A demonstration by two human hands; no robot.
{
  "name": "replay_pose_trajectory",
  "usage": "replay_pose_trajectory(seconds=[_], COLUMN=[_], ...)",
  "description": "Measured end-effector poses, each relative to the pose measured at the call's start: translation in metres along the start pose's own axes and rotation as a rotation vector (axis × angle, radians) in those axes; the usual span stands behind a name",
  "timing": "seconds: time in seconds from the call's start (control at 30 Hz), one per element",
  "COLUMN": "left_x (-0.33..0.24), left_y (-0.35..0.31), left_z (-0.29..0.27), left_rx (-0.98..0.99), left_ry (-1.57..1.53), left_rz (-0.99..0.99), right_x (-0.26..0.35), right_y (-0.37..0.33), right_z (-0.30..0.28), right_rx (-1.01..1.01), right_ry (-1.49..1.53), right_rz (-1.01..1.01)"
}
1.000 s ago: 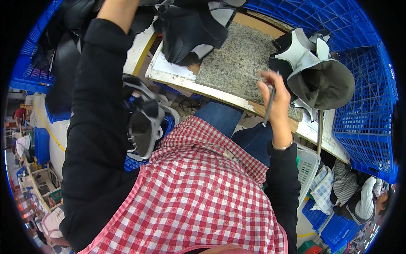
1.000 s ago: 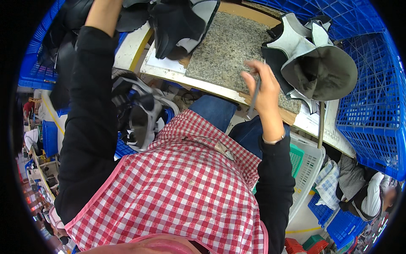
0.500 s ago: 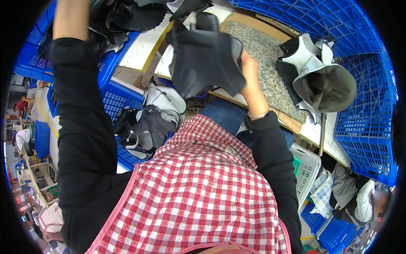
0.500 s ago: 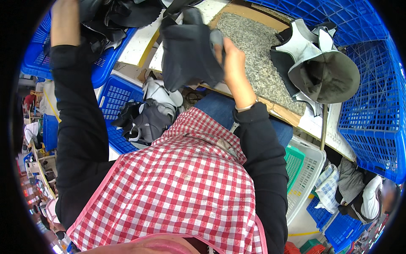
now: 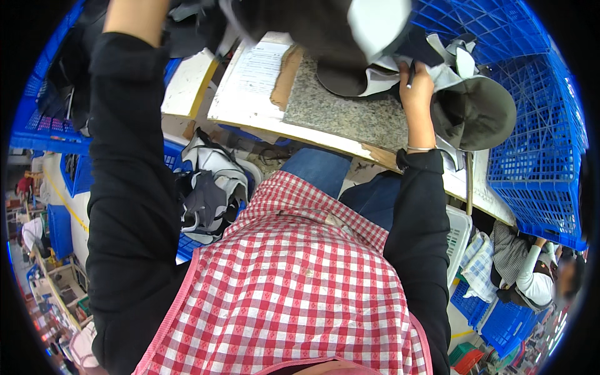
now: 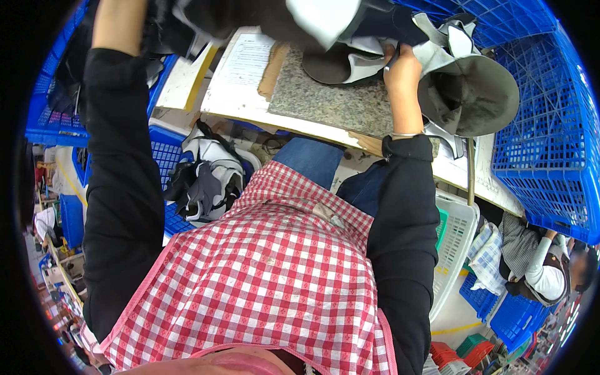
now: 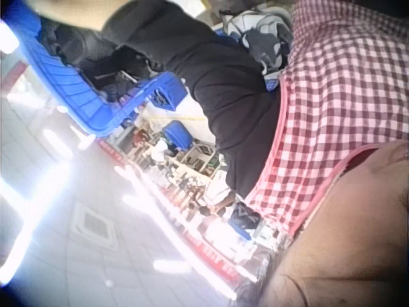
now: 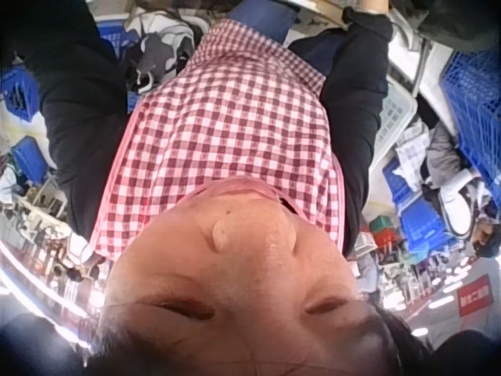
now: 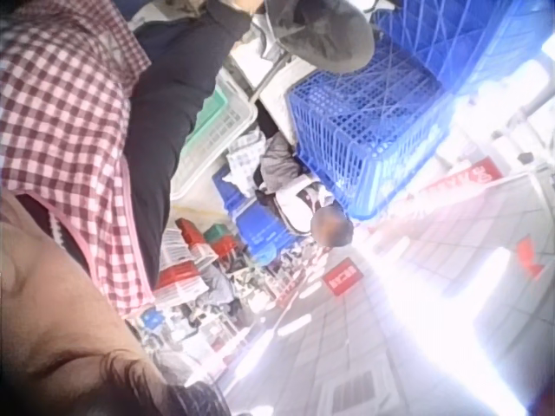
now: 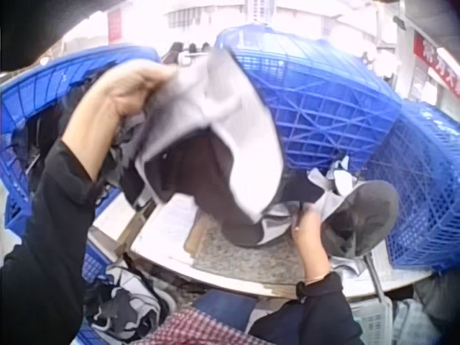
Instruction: The person repeatedly taps black shoe uppers with a hammer on a workbench, then uses a pen-like tool to mark or score the parts. Finished pieces are placed into a blue basket. The person also inspects the edges of the parts by hand.
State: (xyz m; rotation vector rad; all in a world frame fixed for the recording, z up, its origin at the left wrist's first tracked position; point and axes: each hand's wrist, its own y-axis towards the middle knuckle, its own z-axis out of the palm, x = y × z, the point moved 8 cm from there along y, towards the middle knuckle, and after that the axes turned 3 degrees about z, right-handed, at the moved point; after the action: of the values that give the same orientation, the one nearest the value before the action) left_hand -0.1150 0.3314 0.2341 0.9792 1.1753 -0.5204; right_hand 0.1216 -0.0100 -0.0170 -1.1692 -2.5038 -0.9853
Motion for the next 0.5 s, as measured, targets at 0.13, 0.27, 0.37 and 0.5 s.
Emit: replay_pose_trajectory(seconds=[0.13,0.27,0.37,0.5], left_x=[0.127,0.143,0.179,0.211], left_y=[0.015,-0.036,-0.104,-0.189], left_z=[0.02,0.088,0.165,0.226], left_rx=[-0.027,-0.203,0.252,0.605], left_ry=[0.883,1.561,1.332,0.953], left_rz=[-0.138,0.588,0.484,0.527], right_x=[-0.028,-0.04,-0.054,-0.042], right_y=[-0.004,0.002,0.006,0.011], right_z=[-0.007,-0.002,0.008,0.007], right_rx=[0.277,0.453,0.511,0.502], right_ry=[0.615,0.845,0.624,0.786], right_rz=[0.084,0.107,0.08,-0.19])
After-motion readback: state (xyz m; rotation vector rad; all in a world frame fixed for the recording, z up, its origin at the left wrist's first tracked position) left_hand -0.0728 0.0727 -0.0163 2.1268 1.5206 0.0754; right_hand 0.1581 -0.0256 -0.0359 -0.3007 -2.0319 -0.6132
